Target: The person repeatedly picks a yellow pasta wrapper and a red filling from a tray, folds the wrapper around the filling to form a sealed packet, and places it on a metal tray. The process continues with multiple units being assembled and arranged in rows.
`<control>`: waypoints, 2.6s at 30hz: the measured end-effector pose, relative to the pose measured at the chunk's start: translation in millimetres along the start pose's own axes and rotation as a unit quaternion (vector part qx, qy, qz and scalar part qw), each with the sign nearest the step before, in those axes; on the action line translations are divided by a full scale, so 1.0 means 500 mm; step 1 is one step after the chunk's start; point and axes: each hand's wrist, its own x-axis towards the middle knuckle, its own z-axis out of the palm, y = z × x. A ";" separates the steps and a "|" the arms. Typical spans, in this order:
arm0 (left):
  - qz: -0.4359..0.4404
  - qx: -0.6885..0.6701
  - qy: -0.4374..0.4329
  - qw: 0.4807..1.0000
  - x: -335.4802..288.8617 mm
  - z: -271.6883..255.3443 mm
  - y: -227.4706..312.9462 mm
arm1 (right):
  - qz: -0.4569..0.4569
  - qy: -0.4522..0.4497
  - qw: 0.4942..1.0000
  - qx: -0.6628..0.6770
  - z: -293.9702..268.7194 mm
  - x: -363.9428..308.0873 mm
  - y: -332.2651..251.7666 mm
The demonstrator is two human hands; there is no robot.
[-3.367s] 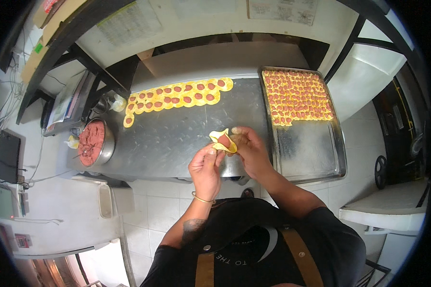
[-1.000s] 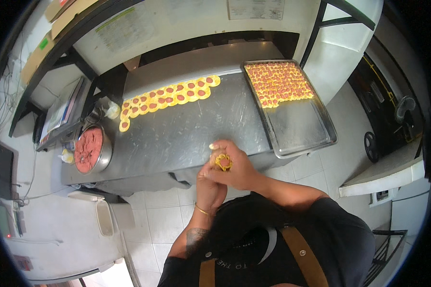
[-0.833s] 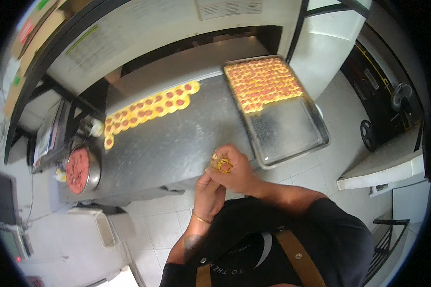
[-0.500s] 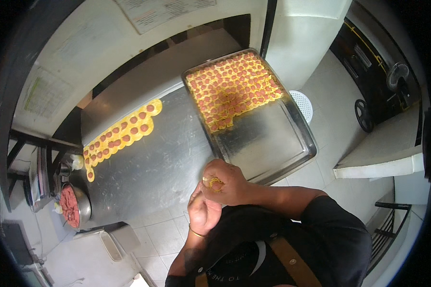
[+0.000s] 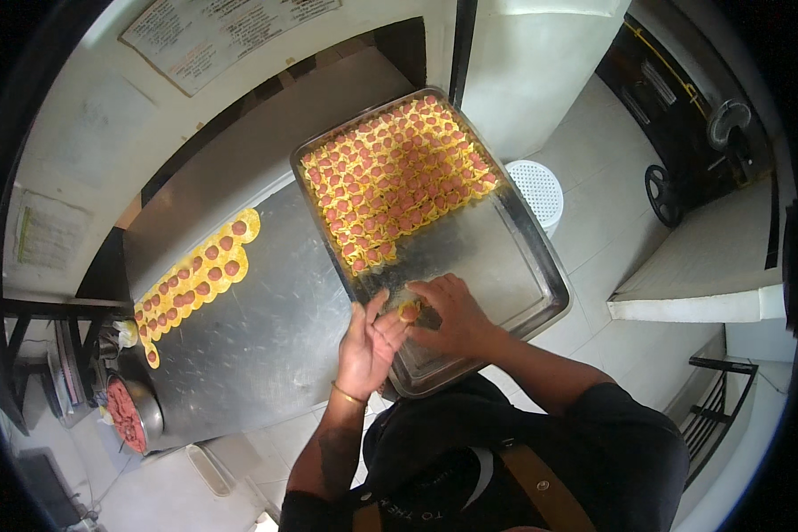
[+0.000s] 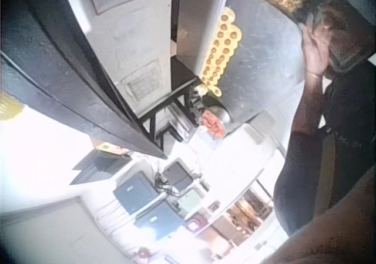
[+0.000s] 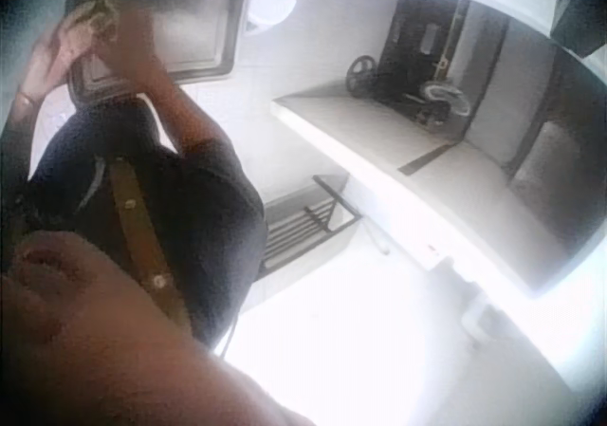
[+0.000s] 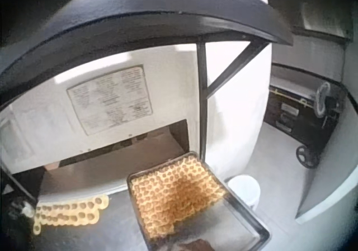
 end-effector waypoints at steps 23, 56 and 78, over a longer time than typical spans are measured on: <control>0.010 0.144 0.102 0.984 0.231 -0.065 -0.041 | 0.144 0.019 0.983 -0.111 0.115 0.144 0.171; 0.419 -0.163 0.303 0.840 -0.681 -0.815 0.393 | -0.370 -0.327 0.839 -0.228 1.174 0.389 -0.611; 0.450 0.243 0.393 0.764 -0.589 -0.837 0.417 | -0.426 -0.233 0.853 -0.192 1.114 0.261 -0.677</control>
